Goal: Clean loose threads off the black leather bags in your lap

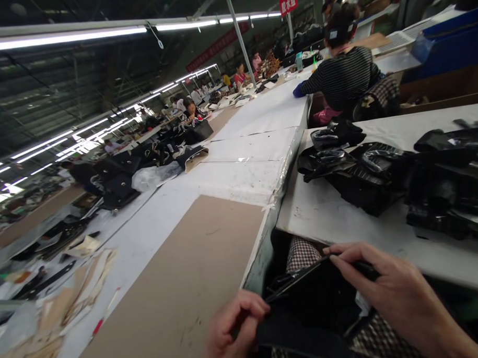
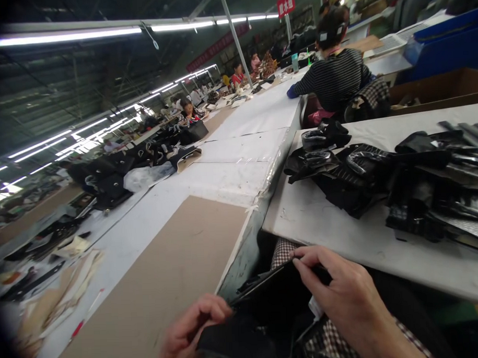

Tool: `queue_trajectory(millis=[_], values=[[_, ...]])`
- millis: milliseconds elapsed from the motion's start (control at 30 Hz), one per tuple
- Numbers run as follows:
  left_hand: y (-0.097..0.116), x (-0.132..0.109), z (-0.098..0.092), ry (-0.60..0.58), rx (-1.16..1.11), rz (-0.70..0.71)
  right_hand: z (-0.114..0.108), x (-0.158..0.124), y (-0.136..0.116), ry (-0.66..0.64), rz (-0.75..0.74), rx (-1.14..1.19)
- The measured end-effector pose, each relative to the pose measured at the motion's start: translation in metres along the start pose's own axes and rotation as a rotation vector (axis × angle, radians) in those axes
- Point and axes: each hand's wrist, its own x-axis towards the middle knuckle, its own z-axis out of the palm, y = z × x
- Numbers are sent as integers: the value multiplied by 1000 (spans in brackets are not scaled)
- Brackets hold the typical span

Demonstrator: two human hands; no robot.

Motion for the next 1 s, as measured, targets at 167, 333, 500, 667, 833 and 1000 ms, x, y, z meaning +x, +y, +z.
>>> queue_trajectory(millis=[167, 333, 500, 667, 833, 1000], values=[[13, 45, -9, -183, 25, 30, 5, 0, -1, -14, 14, -38], [-4, 54, 7, -176, 217, 202, 8, 1, 1, 33, 19, -48], [-18, 47, 22, 192, 501, 384, 8, 4, 5, -13, -71, -59], [-19, 47, 31, 231, 570, 422, 7, 5, 3, 35, -79, -58], [-17, 49, 29, 139, 496, 503, 7, 3, 5, 50, -93, -55], [-22, 55, 25, 32, 508, 675, 8, 2, 8, 51, -41, -33]])
